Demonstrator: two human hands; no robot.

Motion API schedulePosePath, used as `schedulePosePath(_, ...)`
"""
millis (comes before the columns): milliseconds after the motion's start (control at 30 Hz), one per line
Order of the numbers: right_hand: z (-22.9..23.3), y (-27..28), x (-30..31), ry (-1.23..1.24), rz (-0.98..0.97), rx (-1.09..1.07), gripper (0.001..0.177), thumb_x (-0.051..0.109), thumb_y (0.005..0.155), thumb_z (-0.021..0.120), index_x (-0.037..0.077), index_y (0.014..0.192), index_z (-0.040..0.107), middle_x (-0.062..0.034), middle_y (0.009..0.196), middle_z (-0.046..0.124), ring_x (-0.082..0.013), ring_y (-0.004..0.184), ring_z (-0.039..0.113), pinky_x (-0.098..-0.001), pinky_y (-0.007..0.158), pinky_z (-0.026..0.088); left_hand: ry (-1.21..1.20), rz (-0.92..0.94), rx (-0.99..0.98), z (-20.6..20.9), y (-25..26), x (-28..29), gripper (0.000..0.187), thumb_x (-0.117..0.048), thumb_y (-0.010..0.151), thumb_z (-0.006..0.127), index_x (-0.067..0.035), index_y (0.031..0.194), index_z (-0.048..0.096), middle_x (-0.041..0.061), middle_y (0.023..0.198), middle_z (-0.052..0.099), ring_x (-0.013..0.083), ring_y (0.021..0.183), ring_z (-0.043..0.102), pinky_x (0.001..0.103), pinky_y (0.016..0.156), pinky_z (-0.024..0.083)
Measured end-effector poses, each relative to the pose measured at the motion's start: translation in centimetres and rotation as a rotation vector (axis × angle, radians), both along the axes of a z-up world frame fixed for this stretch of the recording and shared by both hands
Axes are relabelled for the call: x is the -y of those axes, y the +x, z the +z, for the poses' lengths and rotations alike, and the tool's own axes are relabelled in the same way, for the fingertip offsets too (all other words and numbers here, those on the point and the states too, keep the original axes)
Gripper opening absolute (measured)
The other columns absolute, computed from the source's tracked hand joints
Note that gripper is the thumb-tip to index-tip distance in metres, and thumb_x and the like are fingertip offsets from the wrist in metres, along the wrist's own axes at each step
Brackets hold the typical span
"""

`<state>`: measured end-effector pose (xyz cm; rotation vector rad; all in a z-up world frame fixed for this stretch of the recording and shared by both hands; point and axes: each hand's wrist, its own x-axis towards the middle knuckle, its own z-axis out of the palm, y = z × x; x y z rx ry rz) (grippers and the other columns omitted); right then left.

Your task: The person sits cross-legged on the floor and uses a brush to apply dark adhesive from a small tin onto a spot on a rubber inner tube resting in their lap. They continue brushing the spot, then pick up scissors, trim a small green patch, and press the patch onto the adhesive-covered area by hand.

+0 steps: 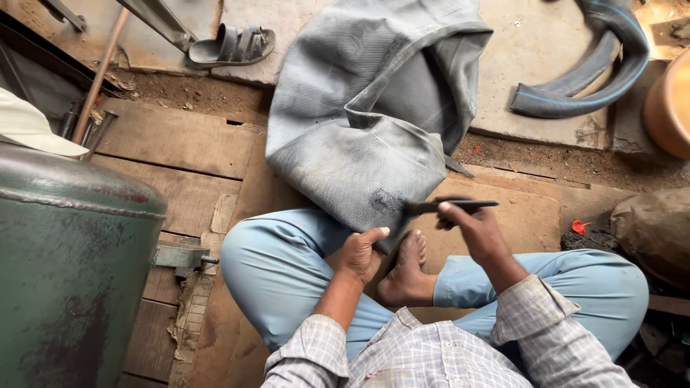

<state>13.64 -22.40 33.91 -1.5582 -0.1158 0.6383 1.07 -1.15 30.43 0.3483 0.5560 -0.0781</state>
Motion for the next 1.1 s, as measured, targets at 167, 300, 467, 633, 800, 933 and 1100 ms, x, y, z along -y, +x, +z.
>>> schedulePosePath(167, 0.4, -0.1, 0.2, 0.024, -0.013, -0.002, 0.033, 0.018, 0.096, 0.070, -0.005, 0.120, 0.072, -0.0152, 0.088, 0.075, -0.0187, 0.077, 0.072, -0.0309, 0.073, 0.057, -0.001, 0.015, -0.029, -1.6, -0.3, -0.1, 0.025, 0.004, 0.083, 0.065, 0.012, 0.106, 0.066, 0.018, 0.107, 0.071, 0.0285, 0.099, 0.070, 0.041, 0.098, 0.056)
schedulePosePath(300, 1.2, 0.4, 0.6, -0.022, 0.018, -0.006, 0.031, 0.016, 0.095, 0.069, -0.003, 0.119, 0.068, -0.0127, 0.089, 0.073, -0.0195, 0.075, 0.071, -0.0322, 0.069, 0.055, 0.052, 0.039, -0.025, -2.7, 0.0, 0.1, 0.024, 0.004, 0.085, 0.066, 0.012, 0.108, 0.066, 0.016, 0.109, 0.070, 0.0269, 0.103, 0.068, 0.041, 0.099, 0.054)
schedulePosePath(467, 2.2, 0.0, 1.4, 0.209, -0.075, -0.058, 0.029, 0.015, 0.095, 0.065, 0.001, 0.120, 0.064, -0.0120, 0.092, 0.073, -0.0207, 0.077, 0.070, -0.0310, 0.070, 0.053, 0.096, 0.036, -0.021, -1.8, -0.4, -0.1, 0.030, 0.002, 0.084, 0.066, 0.012, 0.112, 0.067, 0.015, 0.114, 0.070, 0.0252, 0.109, 0.066, 0.038, 0.103, 0.051)
schedulePosePath(633, 0.3, -1.1, 2.9, 0.156, -0.090, 0.000, 0.033, 0.022, 0.103, 0.061, -0.009, 0.113, 0.068, -0.0159, 0.088, 0.072, -0.0213, 0.076, 0.069, -0.0335, 0.071, 0.055, -0.071, 0.055, 0.017, 0.8, 0.7, -0.2, 0.045, -0.015, 0.086, 0.066, 0.011, 0.123, 0.061, 0.019, 0.121, 0.069, 0.0321, 0.115, 0.065, 0.043, 0.107, 0.048)
schedulePosePath(800, -2.1, -0.9, 4.9, 0.092, -0.157, -0.027, 0.032, 0.017, 0.094, 0.065, -0.004, 0.118, 0.065, -0.0161, 0.086, 0.073, -0.0216, 0.070, 0.069, -0.0331, 0.066, 0.052, 0.020, 0.136, -0.030, 0.2, 1.0, -0.3, 0.055, -0.020, 0.086, 0.068, 0.005, 0.133, 0.056, 0.016, 0.130, 0.065, 0.0301, 0.123, 0.062, 0.042, 0.111, 0.046)
schedulePosePath(933, -4.9, -0.6, 7.4, 0.062, -0.239, -0.090, 0.034, 0.014, 0.093, 0.066, -0.007, 0.120, 0.065, -0.0170, 0.088, 0.074, -0.0222, 0.070, 0.070, -0.0337, 0.067, 0.055, 0.033, 0.150, -0.010, -0.5, 0.7, -0.1, 0.061, -0.025, 0.087, 0.070, 0.005, 0.137, 0.054, 0.017, 0.134, 0.063, 0.0299, 0.125, 0.060, 0.041, 0.111, 0.046)
schedulePosePath(1100, -7.6, 0.2, 9.0, 0.075, -0.266, -0.136, 0.034, 0.015, 0.094, 0.064, -0.004, 0.123, 0.064, -0.0164, 0.089, 0.072, -0.0223, 0.071, 0.069, -0.0333, 0.066, 0.054, 0.025, 0.187, 0.021, -0.6, 1.1, 0.0, 0.064, -0.031, 0.088, 0.070, 0.003, 0.140, 0.053, 0.014, 0.136, 0.062, 0.0283, 0.126, 0.060, 0.041, 0.111, 0.045)
